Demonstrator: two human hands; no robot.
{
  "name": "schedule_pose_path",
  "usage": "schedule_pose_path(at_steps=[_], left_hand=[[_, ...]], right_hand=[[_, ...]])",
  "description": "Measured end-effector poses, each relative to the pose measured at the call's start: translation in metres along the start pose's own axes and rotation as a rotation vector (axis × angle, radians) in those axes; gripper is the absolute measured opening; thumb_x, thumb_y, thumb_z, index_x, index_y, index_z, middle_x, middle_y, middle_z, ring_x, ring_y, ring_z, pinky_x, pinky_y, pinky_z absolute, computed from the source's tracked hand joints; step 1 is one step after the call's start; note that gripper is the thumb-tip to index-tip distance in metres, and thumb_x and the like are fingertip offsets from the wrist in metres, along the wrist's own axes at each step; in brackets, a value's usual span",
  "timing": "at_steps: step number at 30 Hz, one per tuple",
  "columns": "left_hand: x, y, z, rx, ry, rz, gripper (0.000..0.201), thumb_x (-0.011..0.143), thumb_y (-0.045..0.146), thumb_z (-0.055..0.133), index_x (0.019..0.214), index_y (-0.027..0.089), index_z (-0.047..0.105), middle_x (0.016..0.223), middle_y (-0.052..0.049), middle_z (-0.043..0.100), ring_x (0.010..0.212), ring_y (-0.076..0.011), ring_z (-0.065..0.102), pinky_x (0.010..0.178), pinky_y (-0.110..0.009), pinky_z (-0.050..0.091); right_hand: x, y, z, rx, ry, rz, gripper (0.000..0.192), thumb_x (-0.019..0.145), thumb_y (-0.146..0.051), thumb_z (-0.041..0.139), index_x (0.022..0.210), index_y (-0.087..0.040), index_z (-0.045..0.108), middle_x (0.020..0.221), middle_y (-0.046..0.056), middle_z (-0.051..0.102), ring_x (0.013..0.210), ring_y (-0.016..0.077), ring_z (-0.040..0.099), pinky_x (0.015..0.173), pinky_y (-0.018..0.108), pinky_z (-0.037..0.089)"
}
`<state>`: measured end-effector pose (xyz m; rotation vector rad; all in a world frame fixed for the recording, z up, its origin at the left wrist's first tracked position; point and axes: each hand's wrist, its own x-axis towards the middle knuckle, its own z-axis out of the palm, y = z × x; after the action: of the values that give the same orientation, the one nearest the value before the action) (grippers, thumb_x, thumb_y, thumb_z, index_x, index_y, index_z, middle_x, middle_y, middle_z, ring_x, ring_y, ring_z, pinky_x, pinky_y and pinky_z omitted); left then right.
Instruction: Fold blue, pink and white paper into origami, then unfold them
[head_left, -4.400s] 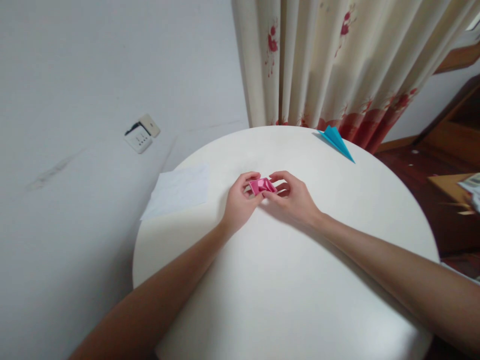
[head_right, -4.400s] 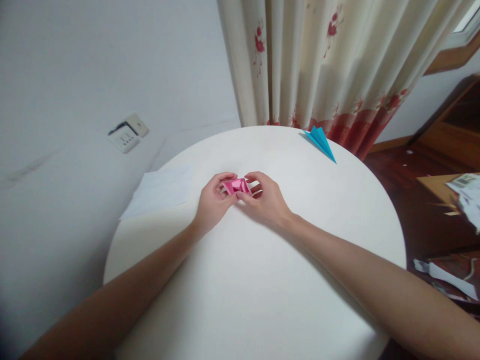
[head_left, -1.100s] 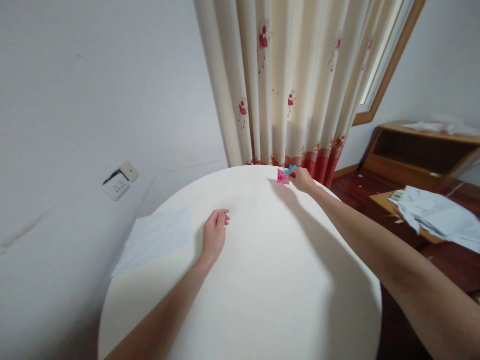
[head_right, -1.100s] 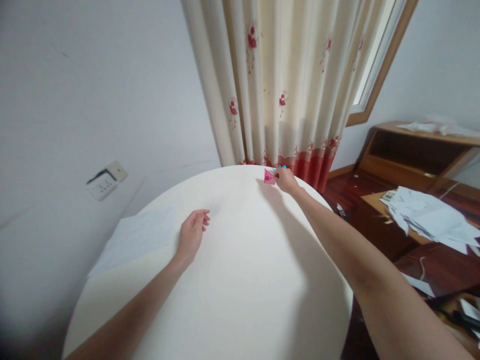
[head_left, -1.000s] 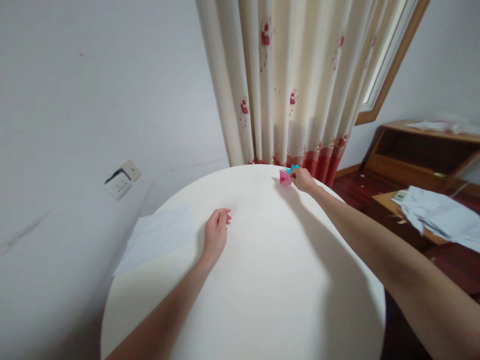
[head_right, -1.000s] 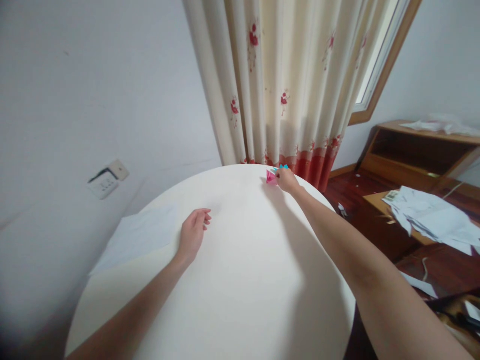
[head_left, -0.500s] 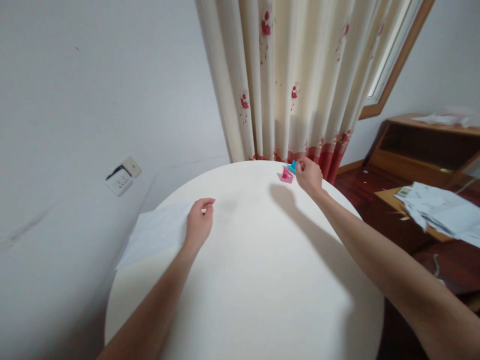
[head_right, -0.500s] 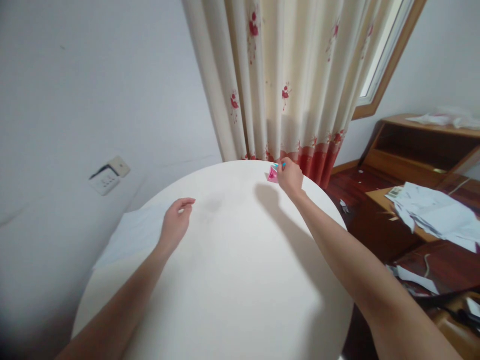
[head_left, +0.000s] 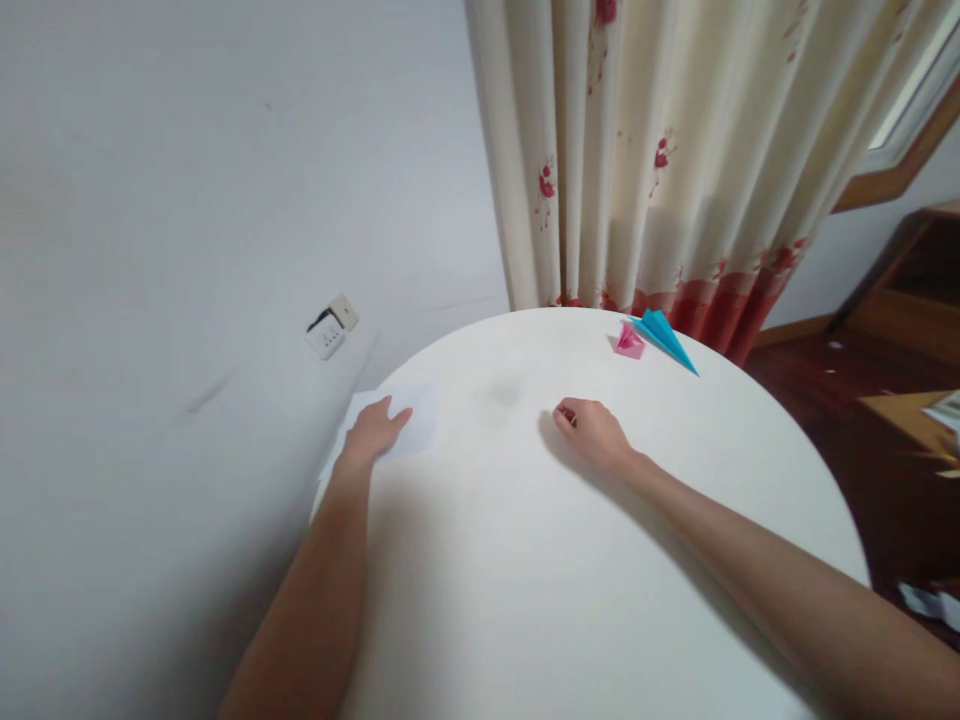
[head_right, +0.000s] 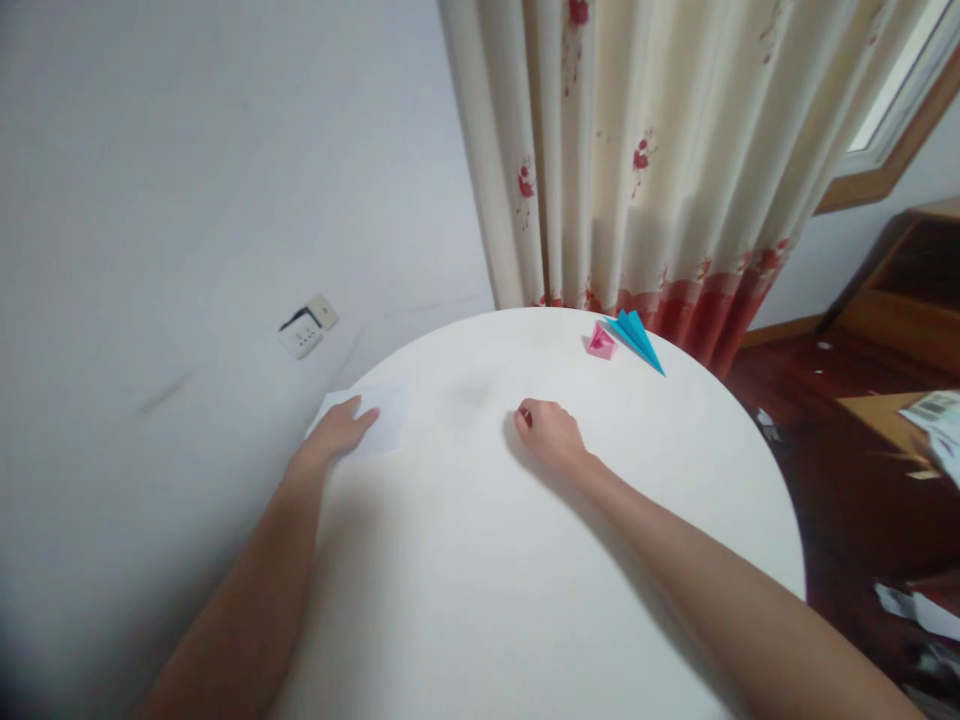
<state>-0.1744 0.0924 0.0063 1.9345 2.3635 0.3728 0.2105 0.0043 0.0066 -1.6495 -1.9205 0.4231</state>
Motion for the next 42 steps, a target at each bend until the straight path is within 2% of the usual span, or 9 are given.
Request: schedule_pose_path(at_steps=[3, 7, 10, 13, 17, 21, 26, 36, 42], left_hand=[[-0.003, 0.004, 0.006, -0.002, -0.026, -0.077, 0.064, 0.096, 0.052, 0.027, 0.146, 0.016, 0.041, 0.156, -0.02, 0.031, 0.145, -0.042, 0.025, 0.107, -0.072, 0.022], [-0.013, 0.028, 0.021, -0.006, -0.067, -0.041, 0.065, 0.092, 0.058, 0.034, 0.147, 0.023, 0.042, 0.16, -0.014, 0.025, 0.147, -0.0417, 0.017, 0.112, -0.07, 0.015], [-0.036, 0.067, 0.037, -0.036, -0.112, 0.076, 0.06, 0.094, 0.057, 0.033, 0.145, 0.029, 0.044, 0.161, -0.008, 0.025, 0.149, -0.036, 0.016, 0.116, -0.063, 0.013], [-0.072, 0.117, 0.051, -0.213, -0.163, 0.262, 0.057, 0.097, 0.049, 0.033, 0.144, 0.022, 0.046, 0.159, -0.012, 0.027, 0.149, -0.0351, 0.014, 0.117, -0.061, 0.012], [-0.108, 0.153, 0.044, -0.551, -0.182, 0.508, 0.054, 0.092, 0.033, 0.047, 0.144, 0.015, 0.046, 0.153, -0.016, 0.039, 0.143, -0.0269, 0.035, 0.118, -0.046, 0.028], [-0.091, 0.141, 0.019, -0.577, -0.052, 0.635, 0.038, 0.089, 0.023, 0.048, 0.123, 0.022, 0.065, 0.135, -0.007, 0.061, 0.129, -0.0219, 0.053, 0.117, -0.042, 0.034], [-0.053, 0.109, 0.017, -0.443, 0.007, 0.593, 0.034, 0.089, 0.029, 0.052, 0.117, 0.018, 0.068, 0.135, -0.01, 0.061, 0.129, -0.0231, 0.054, 0.117, -0.043, 0.033], [-0.059, 0.099, 0.023, -0.091, -0.399, 0.656, 0.082, 0.09, 0.058, 0.049, 0.155, 0.018, 0.019, 0.163, -0.013, 0.01, 0.151, -0.0277, 0.004, 0.121, -0.05, 0.008], [-0.08, 0.12, 0.03, -0.021, -0.387, 0.591, 0.083, 0.091, 0.064, 0.041, 0.155, 0.015, 0.02, 0.162, -0.019, 0.003, 0.15, -0.0349, -0.001, 0.118, -0.055, 0.01]], right_hand=[[0.001, 0.013, 0.004, 0.067, 0.004, -0.013, 0.029, 0.093, -0.033, 0.045, 0.083, -0.02, 0.069, 0.081, 0.008, 0.073, 0.07, 0.0184, 0.062, 0.063, 0.027, 0.038], [0.003, 0.02, 0.006, 0.099, 0.002, -0.031, 0.03, 0.093, -0.035, 0.045, 0.082, -0.02, 0.069, 0.078, 0.007, 0.071, 0.069, 0.0195, 0.062, 0.064, 0.029, 0.04], [0.004, 0.019, 0.006, 0.109, -0.017, -0.041, 0.027, 0.092, -0.034, 0.047, 0.083, -0.021, 0.069, 0.08, 0.007, 0.072, 0.069, 0.0192, 0.062, 0.064, 0.029, 0.039], [0.003, 0.018, 0.003, 0.128, -0.025, -0.041, 0.023, 0.091, -0.03, 0.048, 0.089, -0.021, 0.069, 0.086, 0.007, 0.073, 0.072, 0.0186, 0.063, 0.065, 0.028, 0.04], [0.001, 0.016, -0.001, 0.068, -0.036, -0.054, 0.02, 0.089, -0.025, 0.05, 0.095, -0.02, 0.068, 0.089, 0.008, 0.072, 0.075, 0.0191, 0.063, 0.067, 0.029, 0.04], [0.0, 0.014, 0.0, -0.022, -0.049, -0.069, 0.019, 0.087, -0.021, 0.051, 0.097, -0.019, 0.068, 0.094, 0.01, 0.071, 0.081, 0.0213, 0.063, 0.07, 0.03, 0.041], [-0.004, 0.011, 0.009, -0.061, 0.016, -0.153, 0.025, 0.088, -0.02, 0.051, 0.106, -0.016, 0.068, 0.111, 0.014, 0.066, 0.105, 0.0275, 0.058, 0.088, 0.036, 0.045], [-0.014, 0.006, 0.028, -0.235, -0.099, -0.277, 0.065, 0.092, -0.051, 0.05, 0.143, -0.011, 0.045, 0.15, 0.021, 0.04, 0.14, 0.0372, 0.034, 0.112, 0.054, 0.031], [0.005, 0.035, 0.01, -0.264, -0.299, -0.283, 0.077, 0.09, -0.062, 0.047, 0.15, -0.015, 0.036, 0.159, 0.019, 0.026, 0.147, 0.0358, 0.022, 0.116, 0.057, 0.023]])
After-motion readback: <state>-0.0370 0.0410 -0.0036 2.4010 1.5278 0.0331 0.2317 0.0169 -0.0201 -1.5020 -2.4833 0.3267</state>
